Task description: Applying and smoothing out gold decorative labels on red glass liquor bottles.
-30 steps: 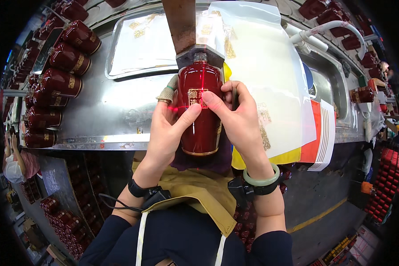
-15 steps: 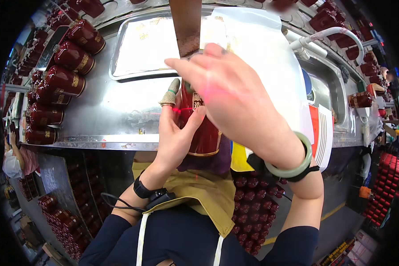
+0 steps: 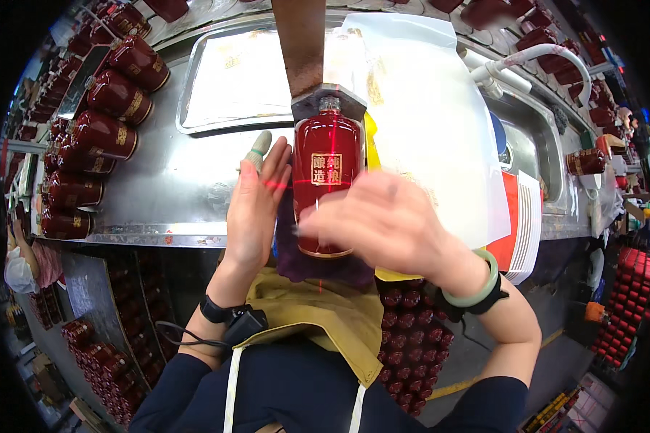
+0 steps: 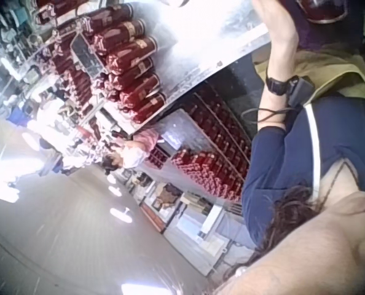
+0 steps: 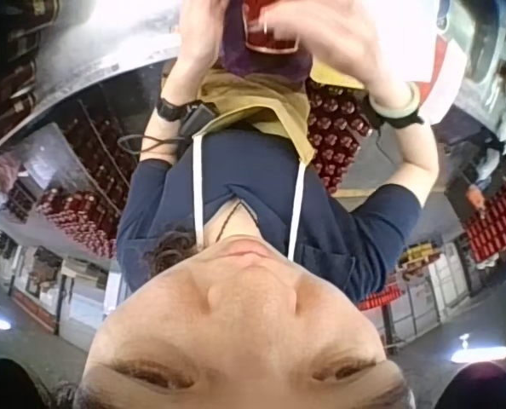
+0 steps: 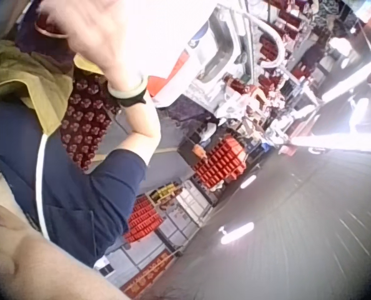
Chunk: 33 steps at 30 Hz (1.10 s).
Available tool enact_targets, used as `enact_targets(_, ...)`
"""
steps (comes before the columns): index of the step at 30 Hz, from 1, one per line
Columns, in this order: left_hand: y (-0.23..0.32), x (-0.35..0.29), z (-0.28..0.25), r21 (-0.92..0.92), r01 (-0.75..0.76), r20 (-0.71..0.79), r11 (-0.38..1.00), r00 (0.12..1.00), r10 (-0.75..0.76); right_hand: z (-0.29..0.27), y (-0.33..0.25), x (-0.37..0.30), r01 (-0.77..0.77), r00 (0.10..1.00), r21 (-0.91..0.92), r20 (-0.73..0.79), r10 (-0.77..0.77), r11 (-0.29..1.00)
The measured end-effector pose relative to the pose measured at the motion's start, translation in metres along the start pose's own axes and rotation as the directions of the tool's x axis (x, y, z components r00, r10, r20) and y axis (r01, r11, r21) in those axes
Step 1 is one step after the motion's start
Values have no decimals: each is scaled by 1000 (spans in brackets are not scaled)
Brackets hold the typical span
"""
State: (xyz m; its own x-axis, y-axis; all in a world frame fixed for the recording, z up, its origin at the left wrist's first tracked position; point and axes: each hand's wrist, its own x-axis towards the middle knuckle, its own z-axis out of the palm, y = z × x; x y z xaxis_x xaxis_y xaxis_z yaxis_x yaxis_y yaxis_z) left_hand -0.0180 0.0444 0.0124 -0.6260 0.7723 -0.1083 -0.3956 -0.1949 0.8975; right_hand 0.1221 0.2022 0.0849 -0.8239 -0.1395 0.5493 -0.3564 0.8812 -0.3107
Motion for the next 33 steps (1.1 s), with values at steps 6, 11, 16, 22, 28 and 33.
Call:
enact_targets(6,6,16,22,-90,124,93,988,989,-116,-11,48,16,-279,935,-329,-307,177,902)
enact_targets(11,-1,17,30,-38,39,5,999,999,-39,-7,29,17,-572,777,139,-222,589,808)
enact_targets(16,4,17,22,-66,81,75,995,994,-76,-12,33,21,-571,742,143,-330,583,808)
enact_targets(22,11,7,14,-3,73,188,997,980,-71,-3,35,43,-339,933,-188,-188,305,922)
enact_targets(28,9,-2,-19,-37,33,52,999,998,-31,19,19,44,158,985,-265,-23,-170,951)
enact_targets(33,17,-2,-20,-42,3,-7,999,1000,-3,20,32,46,-93,996,-129,-11,92,987)
